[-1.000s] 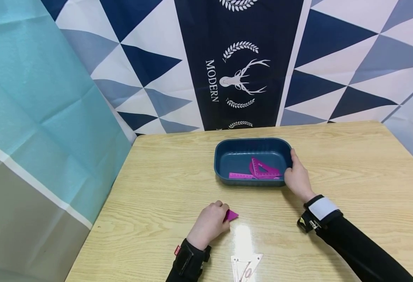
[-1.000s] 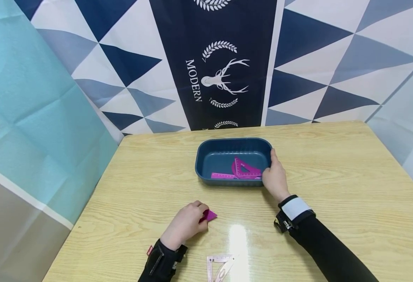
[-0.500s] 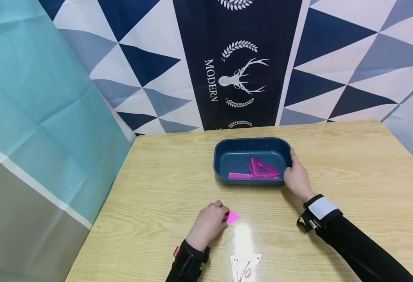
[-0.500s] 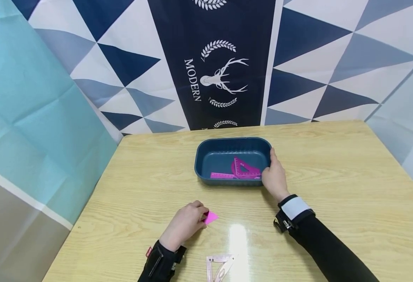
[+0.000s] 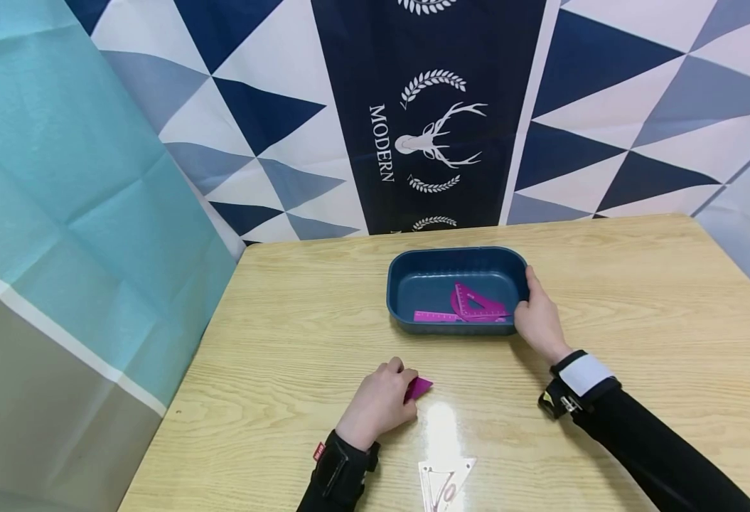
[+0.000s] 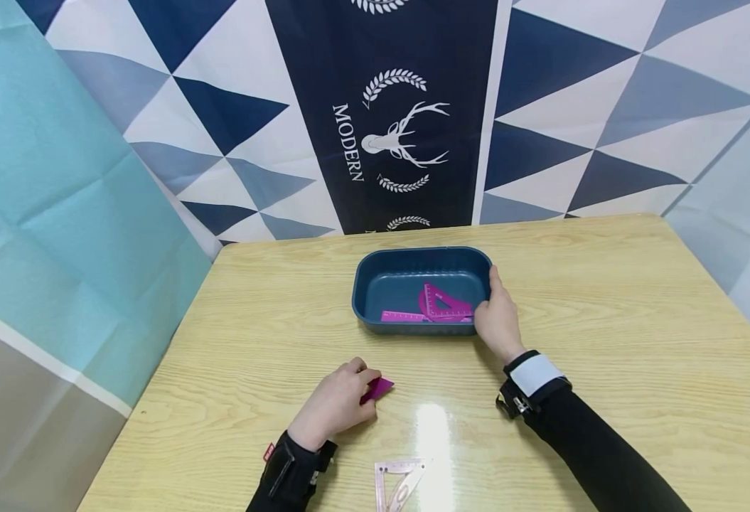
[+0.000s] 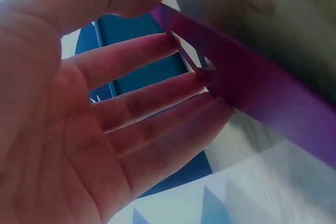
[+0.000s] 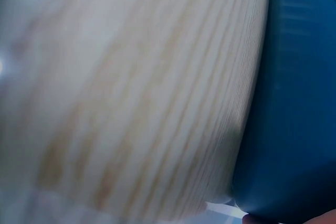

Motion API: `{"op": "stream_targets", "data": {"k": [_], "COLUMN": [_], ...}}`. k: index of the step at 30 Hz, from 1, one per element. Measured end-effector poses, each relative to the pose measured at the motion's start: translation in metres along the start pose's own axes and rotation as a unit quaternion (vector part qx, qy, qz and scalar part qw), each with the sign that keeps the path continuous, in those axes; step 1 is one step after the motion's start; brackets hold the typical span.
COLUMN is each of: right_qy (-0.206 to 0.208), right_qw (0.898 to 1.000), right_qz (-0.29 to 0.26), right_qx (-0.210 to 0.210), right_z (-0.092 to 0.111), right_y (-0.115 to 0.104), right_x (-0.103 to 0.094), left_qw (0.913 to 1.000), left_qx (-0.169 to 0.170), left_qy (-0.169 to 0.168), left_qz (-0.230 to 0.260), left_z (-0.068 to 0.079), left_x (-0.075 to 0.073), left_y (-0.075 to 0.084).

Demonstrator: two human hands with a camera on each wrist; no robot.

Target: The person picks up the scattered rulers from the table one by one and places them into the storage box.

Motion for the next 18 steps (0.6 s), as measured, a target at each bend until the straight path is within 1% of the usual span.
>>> {"op": "stream_targets", "data": {"k": [8, 12, 18], "right_qy": [0.002, -0.003, -0.006], "right_qw": [1.0, 1.0, 1.0], "right_qz": [0.002, -0.003, -0.003], "right_qx": [0.001, 0.001, 0.003], "right_z": [-0.0003, -0.0005, -0.0005], "right_y": [0.0021, 0.0019, 0.001], "right_x": [0.0013, 0.0012, 0.0005], "left_qw": [0.9999, 0.9998, 0.9998], "left_qx": [-0.007, -0.002, -0.003], "left_qy": [-0.01, 0.001, 0.015], "left_qz": [-0.007, -0.019, -0.009], "left_z": [0.0005, 0.0003, -0.0002], "left_x": [-0.0019, -0.0027, -0.0042], "left_y": [-0.0009, 0.0007, 0.0013]}}
Point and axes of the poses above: each hand's wrist, its own z-axis away from the middle knuckle, its own x-axis out of the palm, y = z × x, the point moved 7 cm from there along -z, towards the middle knuckle, and after that the axes turned 6 degrees about x, right-handed, at the moved point
